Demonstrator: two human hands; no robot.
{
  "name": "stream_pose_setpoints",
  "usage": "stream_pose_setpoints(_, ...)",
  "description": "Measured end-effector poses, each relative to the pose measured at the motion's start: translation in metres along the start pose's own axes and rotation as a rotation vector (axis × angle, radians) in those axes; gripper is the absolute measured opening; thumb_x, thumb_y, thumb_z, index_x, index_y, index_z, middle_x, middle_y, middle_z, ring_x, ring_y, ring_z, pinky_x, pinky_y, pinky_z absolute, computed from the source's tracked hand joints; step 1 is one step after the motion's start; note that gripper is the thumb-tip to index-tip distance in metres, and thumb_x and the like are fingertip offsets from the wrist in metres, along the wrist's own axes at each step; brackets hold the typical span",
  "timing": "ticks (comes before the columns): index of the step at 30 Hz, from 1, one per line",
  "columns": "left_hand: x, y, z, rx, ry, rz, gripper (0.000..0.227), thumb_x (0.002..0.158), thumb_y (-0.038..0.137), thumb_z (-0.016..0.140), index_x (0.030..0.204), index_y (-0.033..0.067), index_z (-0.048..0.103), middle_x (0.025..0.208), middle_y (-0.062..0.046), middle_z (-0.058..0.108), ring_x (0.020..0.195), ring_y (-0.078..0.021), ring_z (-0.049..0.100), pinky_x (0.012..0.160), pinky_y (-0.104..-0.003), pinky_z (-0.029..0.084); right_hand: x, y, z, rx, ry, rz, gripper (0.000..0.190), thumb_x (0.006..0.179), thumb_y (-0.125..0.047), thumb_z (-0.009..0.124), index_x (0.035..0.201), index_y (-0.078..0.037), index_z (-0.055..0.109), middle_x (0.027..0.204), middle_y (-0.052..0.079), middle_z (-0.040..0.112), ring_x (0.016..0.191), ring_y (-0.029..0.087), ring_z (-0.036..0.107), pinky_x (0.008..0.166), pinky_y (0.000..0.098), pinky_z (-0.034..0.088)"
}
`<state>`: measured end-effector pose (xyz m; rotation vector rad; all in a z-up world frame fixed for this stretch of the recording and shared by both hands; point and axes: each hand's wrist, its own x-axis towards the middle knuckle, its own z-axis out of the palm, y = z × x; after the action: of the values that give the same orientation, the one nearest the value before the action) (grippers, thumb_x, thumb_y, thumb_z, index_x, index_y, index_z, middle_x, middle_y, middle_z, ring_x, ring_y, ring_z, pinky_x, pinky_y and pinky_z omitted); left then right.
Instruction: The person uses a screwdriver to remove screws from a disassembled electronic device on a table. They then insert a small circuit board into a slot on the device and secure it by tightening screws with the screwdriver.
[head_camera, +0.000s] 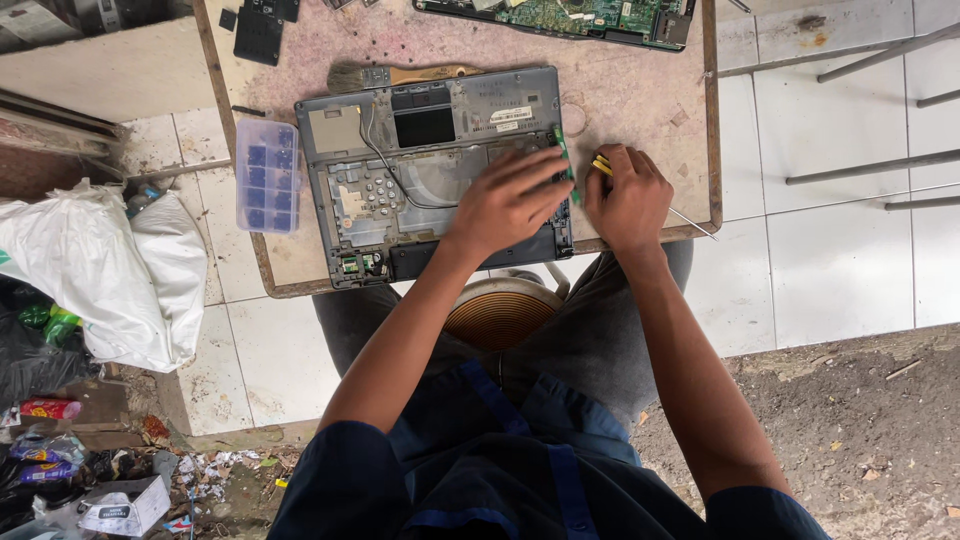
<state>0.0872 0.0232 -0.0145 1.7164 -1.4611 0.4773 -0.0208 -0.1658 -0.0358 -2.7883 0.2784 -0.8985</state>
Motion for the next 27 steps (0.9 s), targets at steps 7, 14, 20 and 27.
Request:
stream_pose_setpoints(7,-0.009,0.002,-0.020,0.156,-0.155,-0.223,0.016,0.106,0.018,0.068,0.115,0.0182,0.081,0.117,-0.007,0.080,0.132,-0.0313,0.066,0.095,-0.046,0.061,-0.002,0.001,0.004,0.004,0.002,0.006,0.010,0.094,-0.016,0.072,0.104,-0.017,0.070,0.074,0.002,0.058,0.075,0.029,0.073,0.061,0.0399,0.059)
stream_pose_setpoints(14,-0.011,-0.004,-0.016,0.114,-0.117,-0.284,0.019,0.106,0.015,0.067,0.121,0.0156,0.078,0.129,-0.005,0.070,0.139,-0.0324,0.058,0.093,-0.047,0.059,0.001,0.001,0.003,0.219,-0.045,0.204,0.019,0.096,-0.023,0.086,0.101,-0.008,0.075,0.076,0.014,0.068,0.076,0.042,0.074,0.059,0.0477,0.057)
stream_pose_setpoints(20,-0.019,-0.016,-0.007,0.052,-0.059,-0.310,0.015,0.105,0.014,0.066,0.113,0.0163,0.078,0.126,-0.001,0.072,0.135,-0.0293,0.061,0.096,-0.047,0.060,0.016,-0.008,-0.012,0.252,-0.226,0.339,0.025,0.084,-0.020,0.095,0.092,-0.004,0.078,0.073,0.015,0.072,0.073,0.040,0.073,0.060,0.0444,0.058)
stream_pose_setpoints(27,-0.017,-0.016,-0.010,-0.056,-0.002,-0.351,0.014,0.104,0.010,0.065,0.108,0.0123,0.078,0.117,-0.004,0.074,0.128,-0.0294,0.065,0.096,-0.047,0.063,0.023,-0.031,-0.027,0.123,-0.213,0.271,0.010,0.078,-0.009,0.082,0.085,-0.003,0.078,0.067,0.014,0.071,0.064,0.039,0.072,0.055,0.0409,0.056)
